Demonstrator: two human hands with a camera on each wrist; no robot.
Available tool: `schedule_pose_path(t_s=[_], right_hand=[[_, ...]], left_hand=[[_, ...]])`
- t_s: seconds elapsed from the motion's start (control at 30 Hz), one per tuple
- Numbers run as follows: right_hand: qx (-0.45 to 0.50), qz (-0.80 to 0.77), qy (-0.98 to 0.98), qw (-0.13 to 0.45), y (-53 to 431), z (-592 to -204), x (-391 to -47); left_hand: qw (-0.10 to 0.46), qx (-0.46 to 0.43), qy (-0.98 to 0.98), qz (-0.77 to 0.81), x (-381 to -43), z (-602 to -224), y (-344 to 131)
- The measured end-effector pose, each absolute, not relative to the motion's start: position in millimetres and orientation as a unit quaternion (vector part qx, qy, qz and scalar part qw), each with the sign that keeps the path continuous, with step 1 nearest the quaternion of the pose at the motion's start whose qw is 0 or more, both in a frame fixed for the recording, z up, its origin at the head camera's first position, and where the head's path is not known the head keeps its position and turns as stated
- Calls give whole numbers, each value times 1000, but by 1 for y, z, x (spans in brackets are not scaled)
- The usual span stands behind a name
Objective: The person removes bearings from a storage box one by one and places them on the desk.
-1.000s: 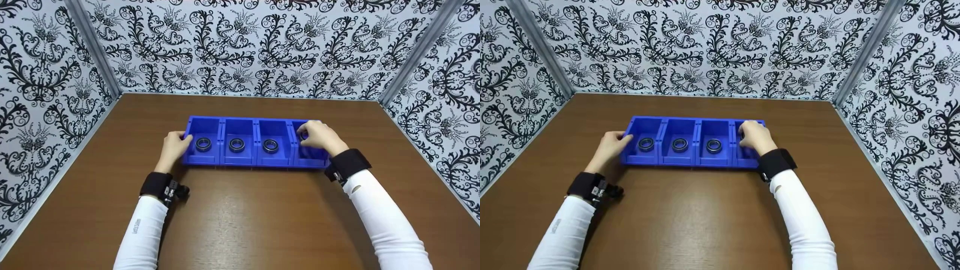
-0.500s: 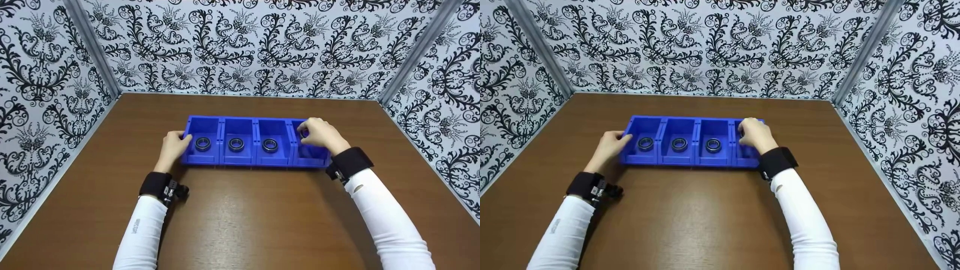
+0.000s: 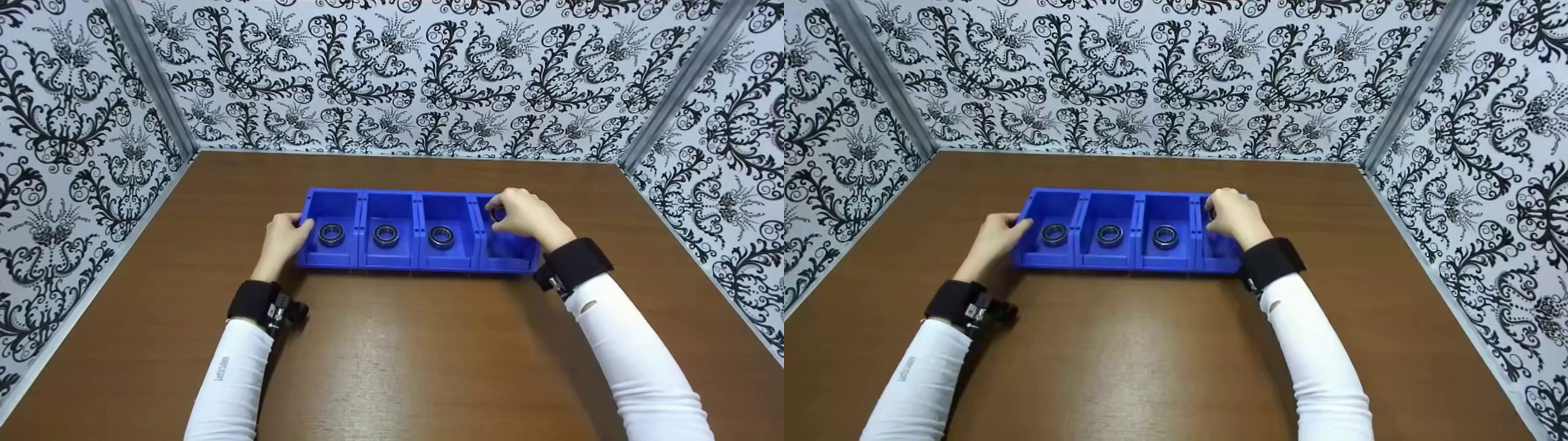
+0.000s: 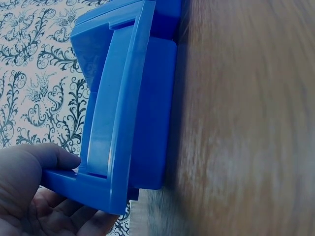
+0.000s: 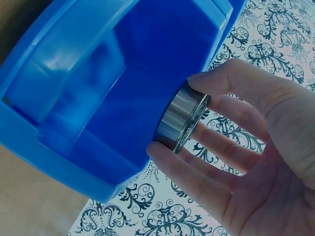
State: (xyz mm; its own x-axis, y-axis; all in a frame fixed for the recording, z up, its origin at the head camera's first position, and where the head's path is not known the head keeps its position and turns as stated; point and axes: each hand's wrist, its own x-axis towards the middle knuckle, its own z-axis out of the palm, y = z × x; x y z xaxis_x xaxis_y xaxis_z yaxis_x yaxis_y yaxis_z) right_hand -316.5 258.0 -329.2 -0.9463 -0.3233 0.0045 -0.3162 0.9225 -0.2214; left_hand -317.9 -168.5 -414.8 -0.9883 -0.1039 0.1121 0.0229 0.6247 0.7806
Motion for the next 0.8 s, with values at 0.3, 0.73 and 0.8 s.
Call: schedule_pose_path(t_s=[0.3,0.73,0.8], right_hand=[[-164,-110,980,14,257,-325,-317],[-163,-116,980,13,260,-322,-315],[-165,-115,980,12,260,-321,-315]], left_hand=[[71,22,-897,-436,-318,-416,-169],[83,18,-898,-432,-318,-415,-169],[90,17,-898,-431,-318,-415,-169]])
